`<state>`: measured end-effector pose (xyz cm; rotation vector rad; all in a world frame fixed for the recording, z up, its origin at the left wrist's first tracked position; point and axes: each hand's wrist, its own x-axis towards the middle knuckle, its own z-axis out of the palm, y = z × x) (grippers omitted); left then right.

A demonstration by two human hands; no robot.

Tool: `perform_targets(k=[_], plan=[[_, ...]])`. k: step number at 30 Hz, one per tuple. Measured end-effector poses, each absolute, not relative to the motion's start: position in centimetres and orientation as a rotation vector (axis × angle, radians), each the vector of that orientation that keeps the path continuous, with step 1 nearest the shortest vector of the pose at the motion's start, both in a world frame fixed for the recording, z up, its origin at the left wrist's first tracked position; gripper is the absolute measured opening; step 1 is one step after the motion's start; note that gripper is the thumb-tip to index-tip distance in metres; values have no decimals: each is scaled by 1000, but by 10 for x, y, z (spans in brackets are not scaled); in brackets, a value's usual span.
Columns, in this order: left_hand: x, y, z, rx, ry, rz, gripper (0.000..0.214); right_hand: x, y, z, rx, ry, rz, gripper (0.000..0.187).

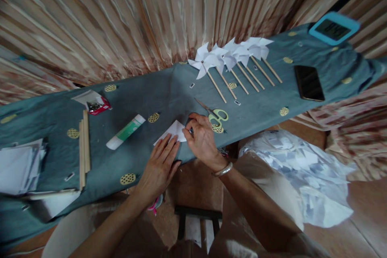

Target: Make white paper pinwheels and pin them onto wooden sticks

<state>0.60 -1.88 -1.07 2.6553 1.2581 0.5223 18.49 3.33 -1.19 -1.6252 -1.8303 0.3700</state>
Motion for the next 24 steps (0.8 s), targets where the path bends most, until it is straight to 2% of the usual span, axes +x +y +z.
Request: perform_targets(k=[10, 20, 24], plan=[[7, -20, -12, 2679, 1255, 403, 61, 186, 35, -14, -1606, -1869, 316, 8], [6, -19, -15, 2730, 1246, 392, 62, 188, 29, -13, -1578, -1878, 316, 8], [6, -18, -16, 2759, 1245, 384, 62, 188, 24, -11, -1597, -1886, 343, 19]])
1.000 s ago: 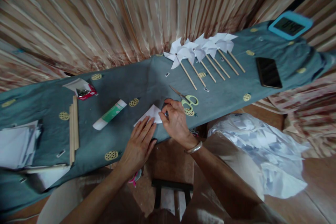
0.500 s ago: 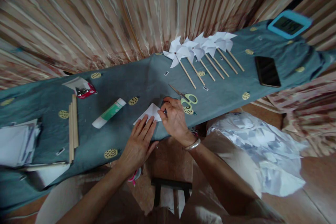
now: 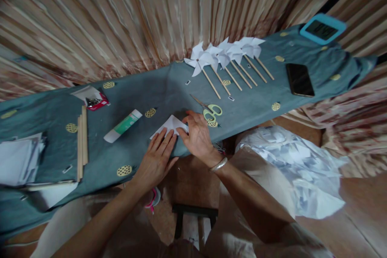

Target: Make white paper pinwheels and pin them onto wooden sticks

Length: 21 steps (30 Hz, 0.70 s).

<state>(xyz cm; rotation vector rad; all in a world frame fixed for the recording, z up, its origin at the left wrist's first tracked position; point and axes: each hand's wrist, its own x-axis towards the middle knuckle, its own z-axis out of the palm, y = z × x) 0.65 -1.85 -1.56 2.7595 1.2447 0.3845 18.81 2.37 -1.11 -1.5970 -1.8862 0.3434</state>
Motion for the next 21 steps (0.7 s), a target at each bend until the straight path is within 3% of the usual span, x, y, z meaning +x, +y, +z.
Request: perform_targets(k=[8, 21], plan=[[7, -18, -14, 2791, 1248, 348, 60, 189, 22, -17, -1620, -1859, 368, 35], [-37, -32, -20, 2807, 1372, 379, 64, 214, 10, -26, -1594, -1876, 318, 25]])
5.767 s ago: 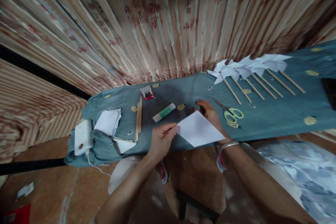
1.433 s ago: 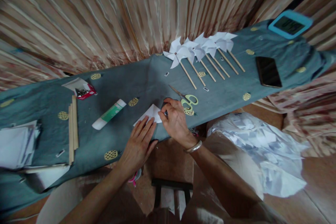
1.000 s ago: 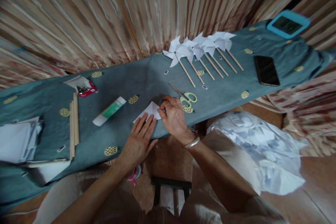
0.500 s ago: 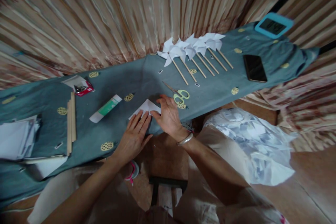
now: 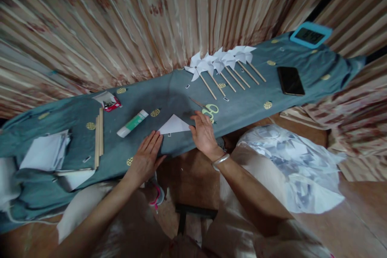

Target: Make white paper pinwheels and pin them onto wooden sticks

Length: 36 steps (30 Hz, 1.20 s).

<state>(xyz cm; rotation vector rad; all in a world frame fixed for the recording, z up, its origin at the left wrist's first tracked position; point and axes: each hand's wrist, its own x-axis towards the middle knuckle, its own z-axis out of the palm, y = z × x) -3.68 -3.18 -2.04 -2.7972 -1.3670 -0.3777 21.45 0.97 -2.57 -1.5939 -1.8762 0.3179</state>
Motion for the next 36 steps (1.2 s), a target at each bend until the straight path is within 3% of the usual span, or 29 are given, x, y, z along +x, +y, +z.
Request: perform_targets(k=[11, 17, 22, 28, 32, 36], plan=[[-40, -37, -24, -2708, -1582, -795, 62, 201, 20, -18, -1636, -1830, 370, 29], [-25, -16, -18, -2621, -1637, -1072, 68, 190, 22, -10, -1535, -1866, 541, 5], [-12, 0, -6, -2633, -1414, -1090, 71, 184, 10, 3, -1439, -1975, 503, 2], [-8, -4, 8, -2624, -1342, -925, 47, 182, -2, 12, -1358, -2252, 485, 8], [-9, -7, 14, -2610, -1283, -945, 18, 183, -5, 19, -1387, -2135, 682, 21], [-13, -6, 14, -2663, -1321, -911, 14, 189, -3, 19, -1387, -1984, 940, 29]])
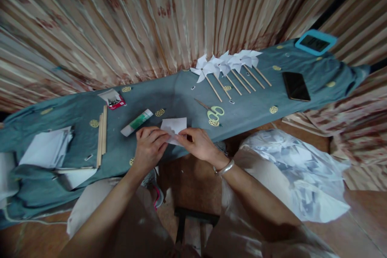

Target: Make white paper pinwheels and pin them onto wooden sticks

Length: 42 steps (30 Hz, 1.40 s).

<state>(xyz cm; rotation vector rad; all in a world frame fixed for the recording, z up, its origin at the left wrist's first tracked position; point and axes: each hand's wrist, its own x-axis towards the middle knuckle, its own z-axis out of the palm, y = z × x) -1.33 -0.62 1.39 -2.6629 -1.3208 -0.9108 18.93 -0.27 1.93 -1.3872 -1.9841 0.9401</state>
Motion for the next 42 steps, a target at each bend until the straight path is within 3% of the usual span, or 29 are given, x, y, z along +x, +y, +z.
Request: perform_targets(k=[3, 8, 15, 22, 27, 34, 42], plan=[[-18, -6, 10, -2710, -1360, -835, 16, 196, -2, 12, -1401, -1973, 990, 28], [-23, -10, 2, -2725, -1331, -822, 16, 202, -8, 5, -1275, -2164, 690, 45], [-31, -15, -4, -2702, -1318, -815, 16, 205, -10, 13, -1250, -2303, 326, 26], [-32, -18, -5, -2781, -1367, -760, 28, 206, -11, 10, -1163, -2387, 382, 22], [-31, -18, -7, -2833, -1466, -912, 23, 207, -6, 8, -1160, -2207, 656, 21], [-28, -16, -9, -2771, -1809, -1053, 33, 203, 8, 5, -1365, -1988, 876, 16], [-30, -13, -11, -2672, -1963, -1068, 30, 196, 19, -6, -1374, -2036, 618, 15]])
